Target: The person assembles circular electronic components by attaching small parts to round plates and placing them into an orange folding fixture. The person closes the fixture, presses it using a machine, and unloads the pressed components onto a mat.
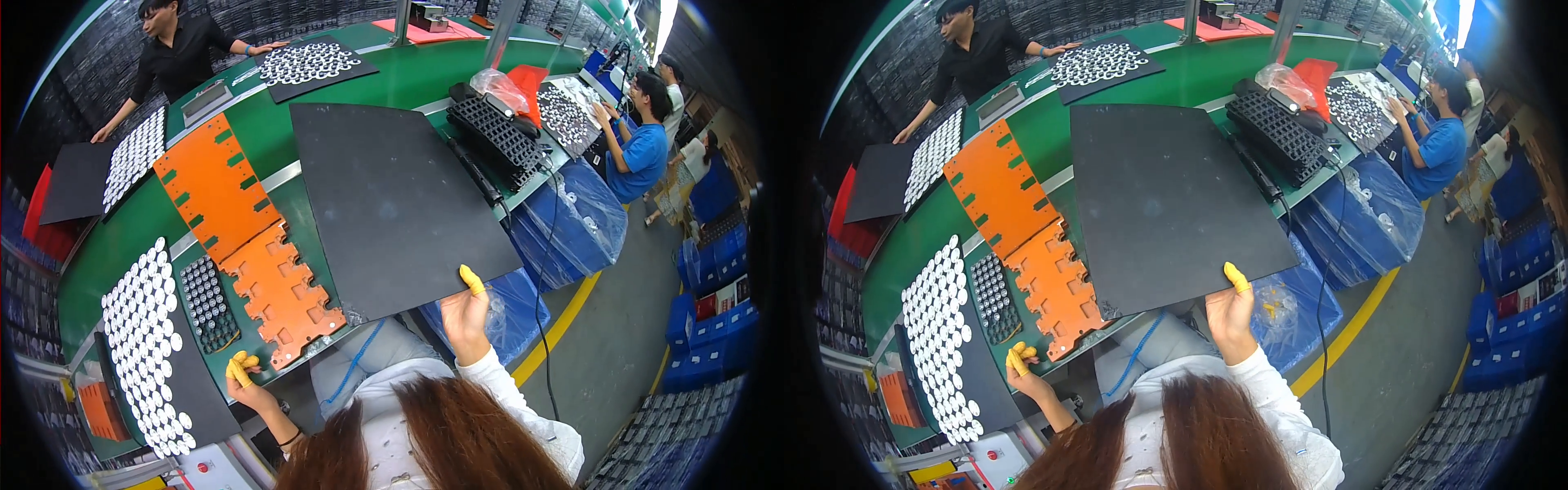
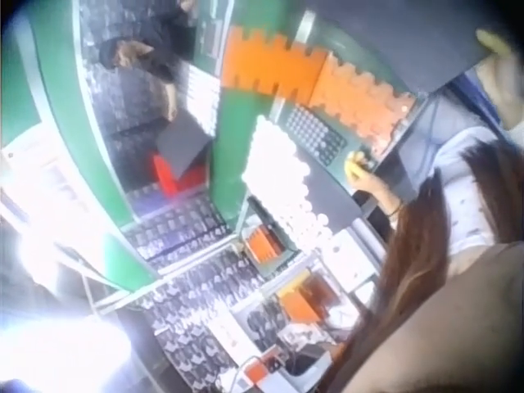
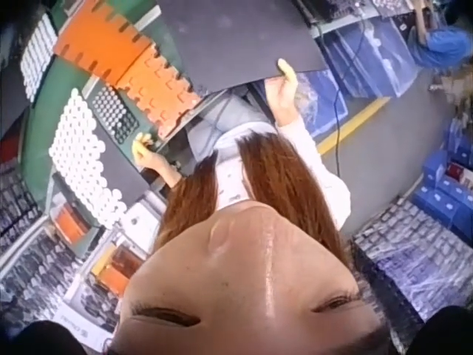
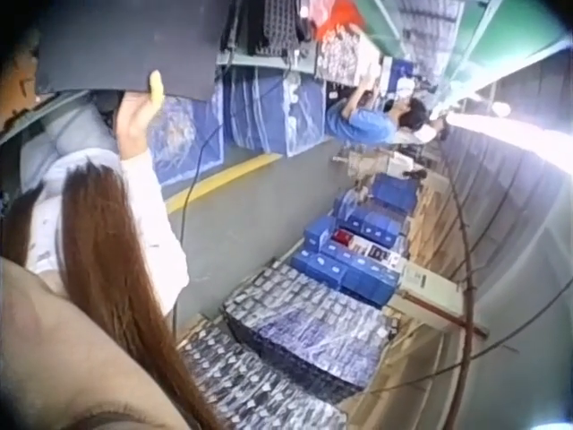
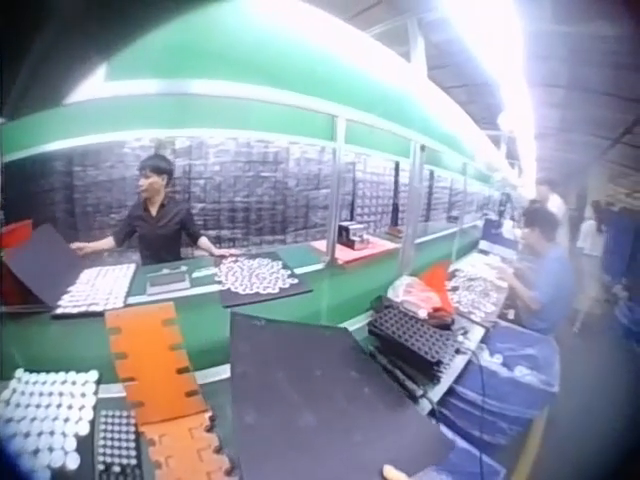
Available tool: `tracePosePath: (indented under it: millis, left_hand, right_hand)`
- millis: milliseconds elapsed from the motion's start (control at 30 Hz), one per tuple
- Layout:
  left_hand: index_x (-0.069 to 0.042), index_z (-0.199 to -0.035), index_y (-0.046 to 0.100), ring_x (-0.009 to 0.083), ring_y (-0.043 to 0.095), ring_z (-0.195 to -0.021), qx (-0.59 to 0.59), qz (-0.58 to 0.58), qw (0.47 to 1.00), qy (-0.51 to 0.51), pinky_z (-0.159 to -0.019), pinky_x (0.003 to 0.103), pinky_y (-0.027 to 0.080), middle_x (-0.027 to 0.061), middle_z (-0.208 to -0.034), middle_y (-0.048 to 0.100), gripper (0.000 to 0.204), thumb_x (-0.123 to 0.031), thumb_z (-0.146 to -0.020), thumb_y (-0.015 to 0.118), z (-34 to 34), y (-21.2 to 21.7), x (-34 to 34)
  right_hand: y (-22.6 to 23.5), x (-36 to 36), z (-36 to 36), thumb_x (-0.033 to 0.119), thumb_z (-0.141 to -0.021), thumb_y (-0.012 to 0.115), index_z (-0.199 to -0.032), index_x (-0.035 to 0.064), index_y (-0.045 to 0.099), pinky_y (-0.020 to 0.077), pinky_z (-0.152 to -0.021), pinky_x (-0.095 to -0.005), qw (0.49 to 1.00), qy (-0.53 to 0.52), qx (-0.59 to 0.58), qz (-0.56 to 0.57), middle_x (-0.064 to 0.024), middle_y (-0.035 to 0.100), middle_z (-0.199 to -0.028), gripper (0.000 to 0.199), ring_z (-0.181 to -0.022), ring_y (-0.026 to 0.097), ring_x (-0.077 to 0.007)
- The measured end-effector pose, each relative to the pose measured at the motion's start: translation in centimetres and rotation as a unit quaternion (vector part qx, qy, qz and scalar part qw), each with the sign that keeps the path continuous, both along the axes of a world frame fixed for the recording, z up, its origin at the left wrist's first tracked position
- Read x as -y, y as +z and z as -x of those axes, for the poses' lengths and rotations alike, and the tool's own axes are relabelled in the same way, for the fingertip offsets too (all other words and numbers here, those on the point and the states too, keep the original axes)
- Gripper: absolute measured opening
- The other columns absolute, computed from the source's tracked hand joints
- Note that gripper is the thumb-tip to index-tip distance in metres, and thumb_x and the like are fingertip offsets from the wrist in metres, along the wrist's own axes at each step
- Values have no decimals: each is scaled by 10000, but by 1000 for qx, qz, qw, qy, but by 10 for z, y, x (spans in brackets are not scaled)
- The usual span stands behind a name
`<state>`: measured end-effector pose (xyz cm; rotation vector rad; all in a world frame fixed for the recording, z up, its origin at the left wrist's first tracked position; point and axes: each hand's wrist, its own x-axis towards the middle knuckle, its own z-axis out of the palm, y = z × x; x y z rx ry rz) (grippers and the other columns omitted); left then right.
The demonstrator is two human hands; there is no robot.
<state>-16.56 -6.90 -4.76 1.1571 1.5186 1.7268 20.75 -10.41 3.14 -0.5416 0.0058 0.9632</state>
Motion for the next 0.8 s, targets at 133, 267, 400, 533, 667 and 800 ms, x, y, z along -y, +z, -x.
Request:
tracePosePath:
  millis: [133, 267, 400, 533, 667, 800]
  left_hand:
    - [63, -1025, 666, 100, 564, -633, -13, -15, 1000, 18, -577, 223, 434, 98, -809, 682, 321, -207, -1045, 494, -3, -9, 4]
    - [62, -1043, 666, 93, 546, -627, -8, -5, 1000, 27, -573, 218, 417, 85, -810, 677, 306, -198, -1034, 505, -7, -8, 10]
    - [61, -1023, 668, 89, 542, -640, -10, 1, 1000, 15, -582, 217, 413, 77, -805, 672, 311, -203, -1038, 503, -13, -1, 11]
    - [58, -1016, 670, 88, 540, -640, -14, 3, 1000, 26, -583, 215, 409, 75, -803, 670, 318, -210, -1041, 500, -14, -2, 9]
    - [56, -1005, 674, 87, 536, -632, -10, 0, 999, 33, -574, 214, 403, 76, -797, 670, 327, -219, -1043, 500, -15, -1, 6]
    - [55, -993, 676, 86, 534, -629, -8, 12, 999, 31, -573, 215, 404, 76, -792, 668, 327, -216, -1043, 500, -13, -1, 4]
  right_hand:
    - [-36, -5, -16, 119, -939, 548, -1233, 22, 569, 457, -1038, -401, 999, 37, 21, 6, -123, 624, -1265, 310, -1185, 590, -264]
    - [-51, -17, -32, 83, -971, 521, -1112, -1, 597, 532, -933, -433, 996, 39, 36, 73, -142, 654, -1138, 181, -1065, 641, -276]
    - [-66, -19, -48, 98, -987, 505, -1125, -32, 583, 574, -867, -431, 987, 100, 64, 112, -186, 649, -1129, 205, -992, 676, -305]
    - [-51, -20, -50, 113, -1010, 439, -1162, -60, 554, 605, -791, -415, 958, 182, 122, 184, -239, 650, -1100, 258, -904, 705, -332]
    - [-49, -22, -45, 100, -1012, 342, -1219, -89, 517, 616, -732, -382, 943, 209, 159, 203, -280, 651, -1047, 330, -848, 714, -330]
    - [-46, -26, -48, 79, -993, 279, -1278, -113, 480, 616, -730, -356, 933, 232, 193, 196, -311, 648, -1016, 398, -821, 718, -323]
